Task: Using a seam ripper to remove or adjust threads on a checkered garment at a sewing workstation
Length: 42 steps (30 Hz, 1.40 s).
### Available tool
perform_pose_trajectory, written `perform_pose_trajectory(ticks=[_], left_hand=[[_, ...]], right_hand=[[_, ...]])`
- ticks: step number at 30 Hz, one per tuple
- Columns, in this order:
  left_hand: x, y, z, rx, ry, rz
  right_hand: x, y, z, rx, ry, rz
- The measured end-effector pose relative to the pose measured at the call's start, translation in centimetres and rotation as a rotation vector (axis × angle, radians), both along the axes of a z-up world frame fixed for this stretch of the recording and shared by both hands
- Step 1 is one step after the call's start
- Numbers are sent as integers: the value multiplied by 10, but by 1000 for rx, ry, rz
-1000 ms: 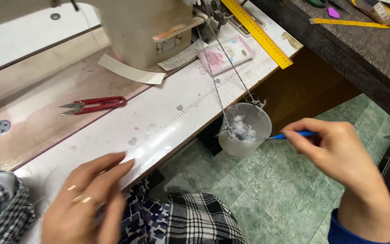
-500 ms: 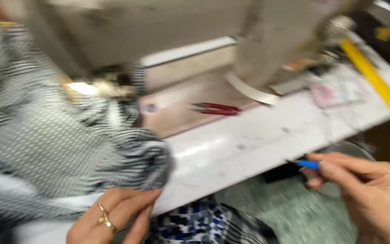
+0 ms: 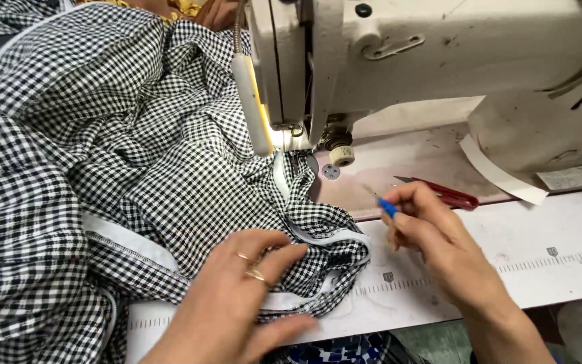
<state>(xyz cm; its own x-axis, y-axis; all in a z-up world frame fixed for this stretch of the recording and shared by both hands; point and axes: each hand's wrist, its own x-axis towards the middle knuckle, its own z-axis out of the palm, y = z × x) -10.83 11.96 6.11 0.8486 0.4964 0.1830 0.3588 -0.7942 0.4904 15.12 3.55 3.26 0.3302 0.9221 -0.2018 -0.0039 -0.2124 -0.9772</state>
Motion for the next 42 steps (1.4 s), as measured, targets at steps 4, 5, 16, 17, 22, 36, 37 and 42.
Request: perform_pose_trajectory(ticks=[4,5,16,17,22,36,37,42], left_hand=[[2,3,-16,78,32,-117],[-1,4,-16,57,-23,-145],[-29,8,-22,-241,223,-549],[-30,8,-18,-273,334,-571],[-25,4,2,-346,468,-474],[35,11,-5,56,124,2],[35,12,-7,57,127,3],[34,14,-15,79,72,-2]], right_hand=[[-12,4,0,24,-288,100],[-14,3,-2,14,-231,76],[6,-1,-15,47,-411,-168],[9,-3,-15,45,-604,-159],[19,-7,-6,48,-830,-13],[4,-19,6,246,-851,193],[-1,-19,5,247,-848,194],[-17,-16,-12,221,-396,306]])
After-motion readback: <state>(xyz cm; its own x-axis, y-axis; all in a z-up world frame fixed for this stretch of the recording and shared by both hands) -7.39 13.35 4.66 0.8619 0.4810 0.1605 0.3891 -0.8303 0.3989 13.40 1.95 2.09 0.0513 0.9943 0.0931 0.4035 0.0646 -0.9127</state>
